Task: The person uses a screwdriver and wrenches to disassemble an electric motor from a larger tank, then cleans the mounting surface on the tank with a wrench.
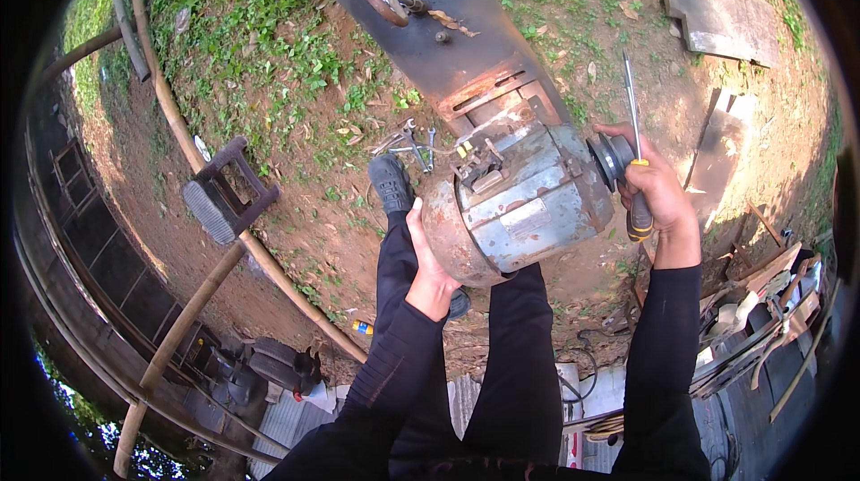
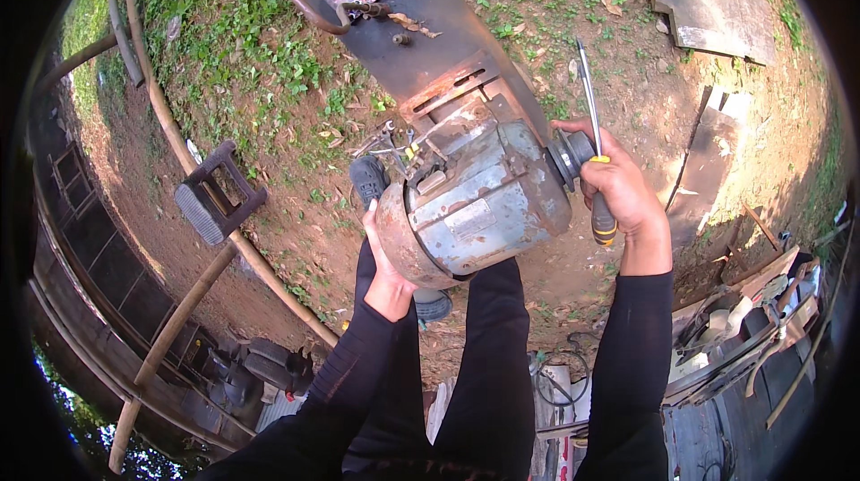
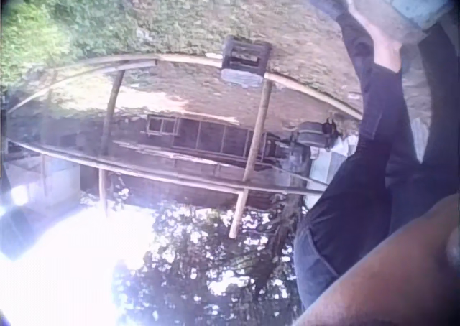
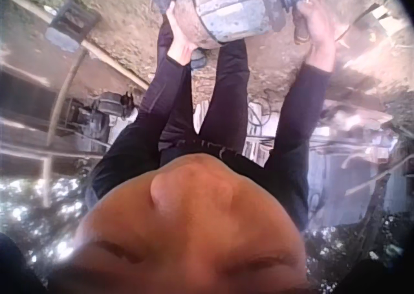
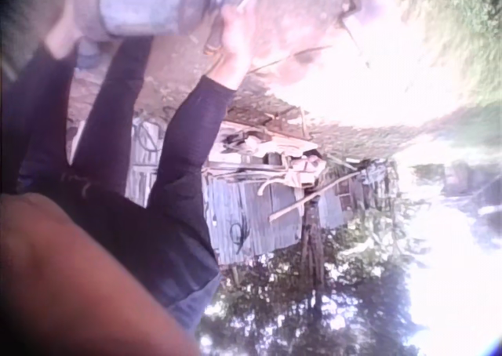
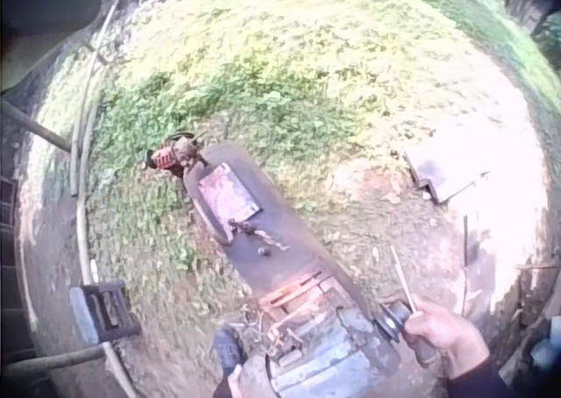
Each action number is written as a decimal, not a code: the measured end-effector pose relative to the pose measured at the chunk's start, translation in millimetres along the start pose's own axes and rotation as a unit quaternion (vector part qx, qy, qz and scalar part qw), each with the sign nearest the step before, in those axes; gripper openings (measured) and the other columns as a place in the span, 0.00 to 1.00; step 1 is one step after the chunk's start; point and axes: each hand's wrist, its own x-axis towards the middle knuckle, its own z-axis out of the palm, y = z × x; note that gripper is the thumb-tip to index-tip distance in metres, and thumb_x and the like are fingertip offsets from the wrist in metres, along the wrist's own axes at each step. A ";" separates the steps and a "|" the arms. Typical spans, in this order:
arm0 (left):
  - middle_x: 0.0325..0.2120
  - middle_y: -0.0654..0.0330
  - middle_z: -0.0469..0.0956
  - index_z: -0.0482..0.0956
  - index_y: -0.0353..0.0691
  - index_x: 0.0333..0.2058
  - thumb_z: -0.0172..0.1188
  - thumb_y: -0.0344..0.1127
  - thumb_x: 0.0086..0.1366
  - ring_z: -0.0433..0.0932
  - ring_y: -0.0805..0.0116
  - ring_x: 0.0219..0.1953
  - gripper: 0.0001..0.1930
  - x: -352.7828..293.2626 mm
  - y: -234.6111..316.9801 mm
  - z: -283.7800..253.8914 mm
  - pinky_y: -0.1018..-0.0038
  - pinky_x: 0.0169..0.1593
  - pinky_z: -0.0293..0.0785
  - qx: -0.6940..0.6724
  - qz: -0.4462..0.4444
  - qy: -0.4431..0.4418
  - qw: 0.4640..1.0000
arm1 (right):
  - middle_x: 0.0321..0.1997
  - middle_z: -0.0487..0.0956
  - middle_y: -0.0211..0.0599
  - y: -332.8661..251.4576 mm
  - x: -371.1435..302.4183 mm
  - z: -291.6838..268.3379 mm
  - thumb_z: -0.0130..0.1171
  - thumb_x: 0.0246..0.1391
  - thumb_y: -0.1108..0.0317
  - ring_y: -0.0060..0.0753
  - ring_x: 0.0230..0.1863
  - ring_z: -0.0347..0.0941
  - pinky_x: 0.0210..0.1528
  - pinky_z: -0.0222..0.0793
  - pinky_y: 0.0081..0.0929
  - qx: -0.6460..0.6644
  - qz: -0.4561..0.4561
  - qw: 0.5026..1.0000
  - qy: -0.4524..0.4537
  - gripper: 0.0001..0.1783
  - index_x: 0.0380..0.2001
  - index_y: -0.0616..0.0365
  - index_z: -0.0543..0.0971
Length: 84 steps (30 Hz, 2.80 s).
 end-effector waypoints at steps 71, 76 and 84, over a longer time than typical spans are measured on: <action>0.57 0.48 0.75 0.65 0.36 0.65 0.57 0.56 0.68 0.74 0.53 0.58 0.35 24.8 156.7 -397.6 0.55 0.60 0.63 0.546 -0.010 0.186 0.817 | 0.35 0.83 0.55 324.5 98.7 337.8 0.62 0.46 0.59 0.52 0.40 0.81 0.44 0.74 0.39 -0.107 0.160 0.961 0.197 0.22 0.39 0.68 0.80; 0.39 0.57 0.82 0.76 0.32 0.50 0.62 0.39 0.68 0.79 0.72 0.39 0.18 -29.8 135.3 -271.3 0.75 0.45 0.72 0.584 0.103 0.108 0.798 | 0.26 0.78 0.33 276.0 -10.3 384.8 0.64 0.50 0.65 0.28 0.29 0.74 0.33 0.69 0.30 0.111 0.115 0.982 0.097 0.11 0.33 0.61 0.77; 0.40 0.49 0.79 0.76 0.33 0.49 0.72 0.37 0.56 0.78 0.52 0.45 0.24 37.2 19.6 -4.3 0.61 0.50 0.74 0.817 0.373 -0.110 0.425 | 0.29 0.80 0.44 293.3 -73.3 371.8 0.62 0.49 0.66 0.40 0.32 0.78 0.37 0.72 0.36 0.172 0.208 0.963 0.023 0.14 0.36 0.64 0.77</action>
